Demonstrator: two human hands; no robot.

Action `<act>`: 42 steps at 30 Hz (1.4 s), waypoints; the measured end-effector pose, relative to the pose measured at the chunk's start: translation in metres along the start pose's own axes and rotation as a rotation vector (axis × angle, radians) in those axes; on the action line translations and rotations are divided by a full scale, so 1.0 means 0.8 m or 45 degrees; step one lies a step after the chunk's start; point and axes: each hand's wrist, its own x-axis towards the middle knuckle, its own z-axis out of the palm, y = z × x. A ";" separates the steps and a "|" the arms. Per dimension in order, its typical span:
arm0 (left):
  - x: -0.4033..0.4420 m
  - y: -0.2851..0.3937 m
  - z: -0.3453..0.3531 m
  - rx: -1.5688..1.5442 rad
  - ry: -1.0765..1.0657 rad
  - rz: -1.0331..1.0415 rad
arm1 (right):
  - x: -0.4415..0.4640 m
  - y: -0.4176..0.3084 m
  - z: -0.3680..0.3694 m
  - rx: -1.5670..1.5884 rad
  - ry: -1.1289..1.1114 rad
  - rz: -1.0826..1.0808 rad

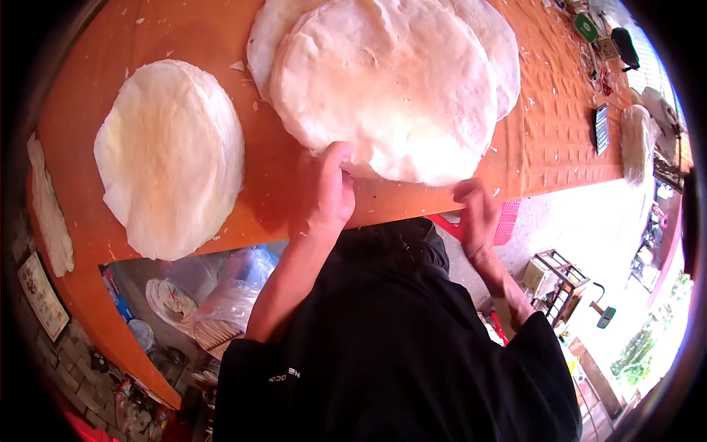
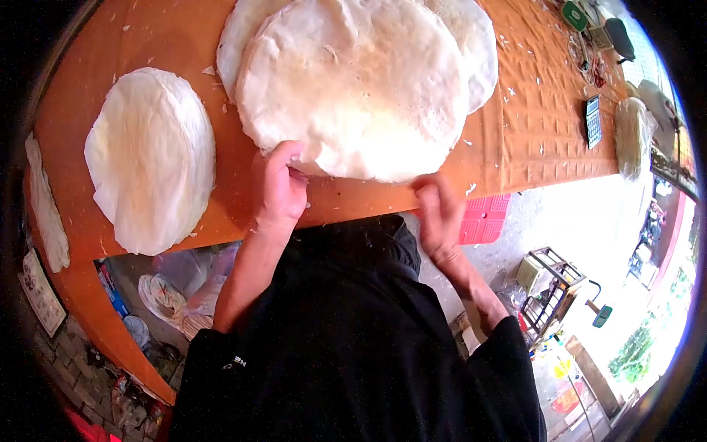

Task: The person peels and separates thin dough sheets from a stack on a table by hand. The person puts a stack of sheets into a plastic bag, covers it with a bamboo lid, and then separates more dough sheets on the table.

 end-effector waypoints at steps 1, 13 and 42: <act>-0.006 0.008 0.002 -0.041 -0.059 -0.057 | -0.003 0.024 -0.012 0.344 0.145 0.480; -0.025 0.017 -0.076 -0.287 -0.222 -0.306 | 0.061 -0.012 0.000 1.104 0.201 0.628; -0.087 0.288 -0.159 -0.074 0.110 0.766 | 0.218 -0.314 0.155 0.249 -0.344 -0.476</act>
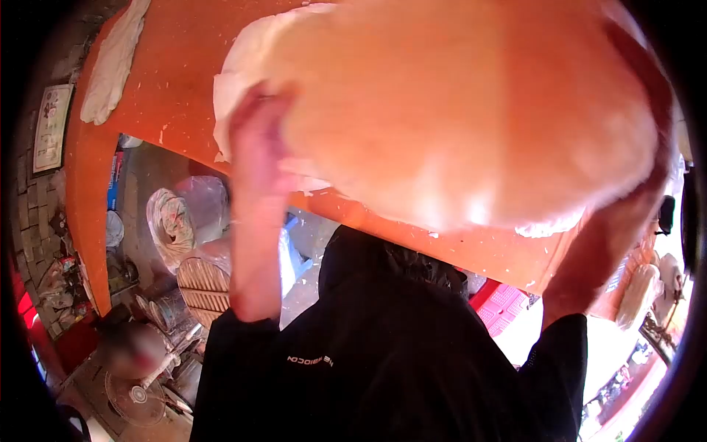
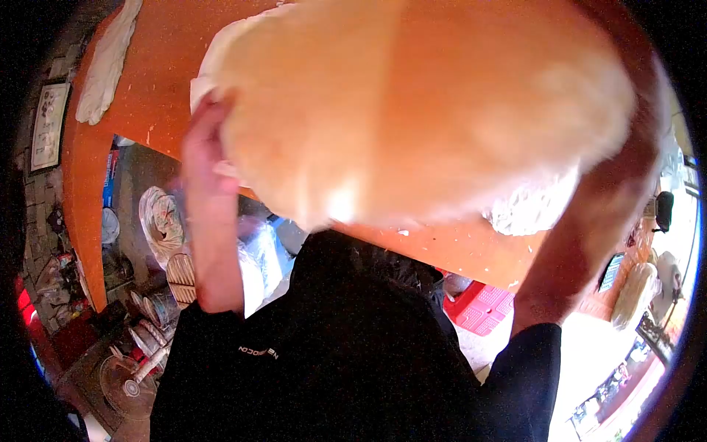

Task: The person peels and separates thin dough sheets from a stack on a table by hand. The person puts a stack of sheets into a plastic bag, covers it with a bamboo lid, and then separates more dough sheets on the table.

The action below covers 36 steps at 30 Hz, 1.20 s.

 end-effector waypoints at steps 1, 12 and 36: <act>0.007 0.015 -0.024 0.023 0.100 0.110 | 0.011 0.017 0.024 0.024 -0.074 -0.007; 0.051 -0.010 -0.247 0.550 0.544 0.173 | -0.023 0.191 0.197 0.364 -0.431 0.563; 0.016 -0.073 -0.092 2.385 -0.535 0.817 | -0.102 0.271 -0.224 0.143 0.582 1.018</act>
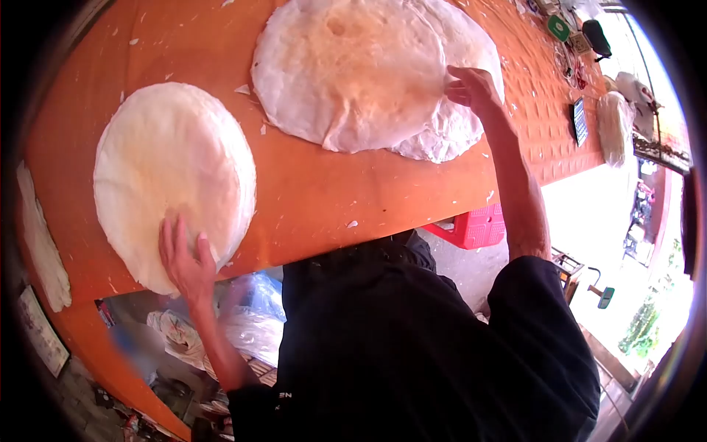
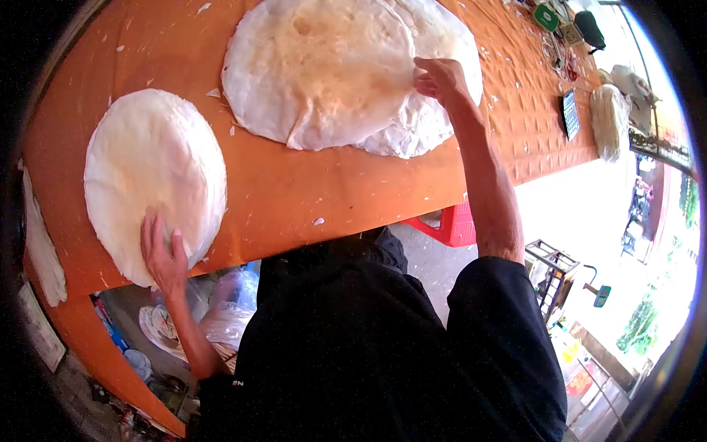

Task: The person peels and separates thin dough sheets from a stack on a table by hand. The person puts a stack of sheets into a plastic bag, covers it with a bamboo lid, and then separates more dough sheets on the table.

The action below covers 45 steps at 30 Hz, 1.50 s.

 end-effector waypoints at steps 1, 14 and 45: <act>0.004 0.007 -0.007 -0.040 -0.035 -0.080 | 0.007 0.001 0.000 0.012 0.008 -0.002; 0.002 0.212 0.014 -0.936 -0.102 0.073 | 0.025 -0.044 0.048 -0.531 -0.299 -0.487; 0.099 0.331 0.127 -2.634 -0.803 -0.727 | -0.049 -0.037 0.020 -1.856 0.086 -1.633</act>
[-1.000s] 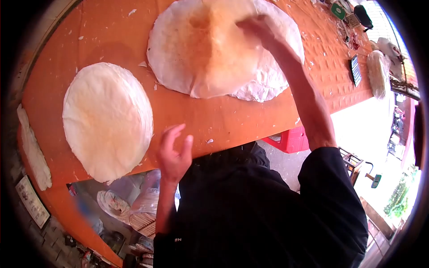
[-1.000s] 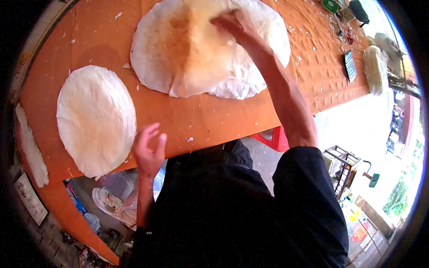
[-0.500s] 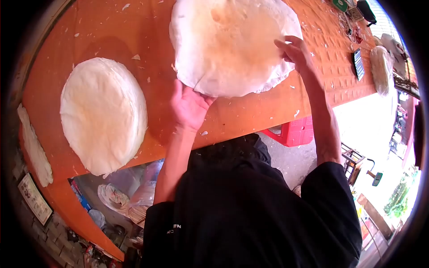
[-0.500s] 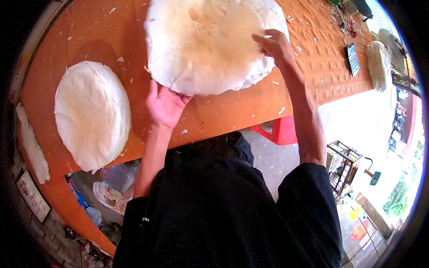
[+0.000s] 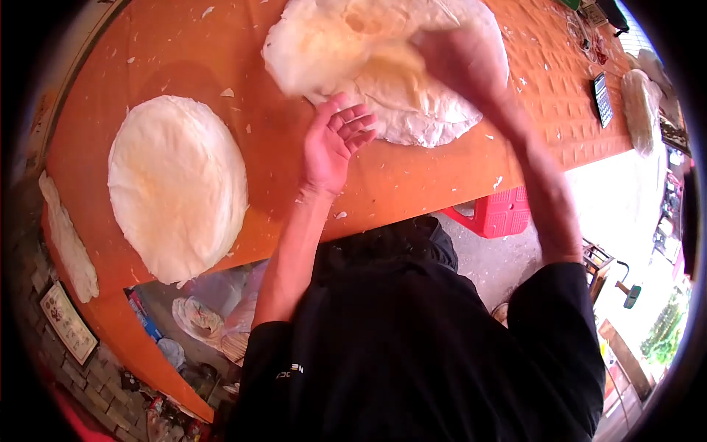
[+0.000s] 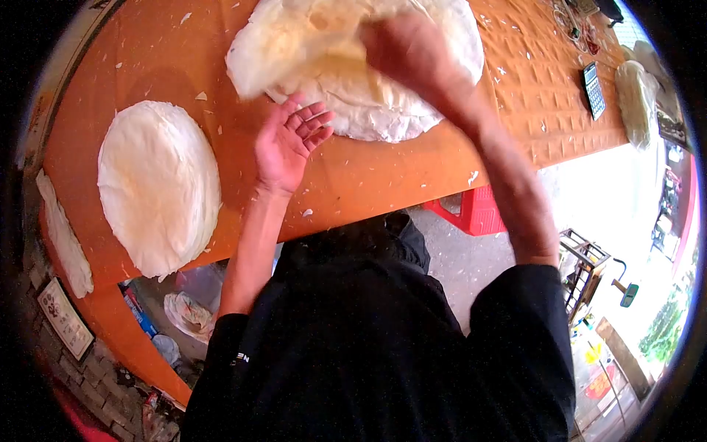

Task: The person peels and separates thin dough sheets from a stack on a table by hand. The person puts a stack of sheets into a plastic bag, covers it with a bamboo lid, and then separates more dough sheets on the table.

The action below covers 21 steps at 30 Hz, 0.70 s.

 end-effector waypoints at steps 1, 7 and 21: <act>0.006 -0.009 -0.011 0.069 0.015 -0.029 | 0.007 0.011 -0.025 0.000 0.001 -0.001; 0.029 -0.035 0.002 0.189 0.136 -0.140 | 0.005 0.016 -0.135 0.042 0.319 0.110; 0.040 -0.055 0.025 0.111 0.149 -0.151 | -0.095 -0.003 0.046 0.358 -0.124 0.306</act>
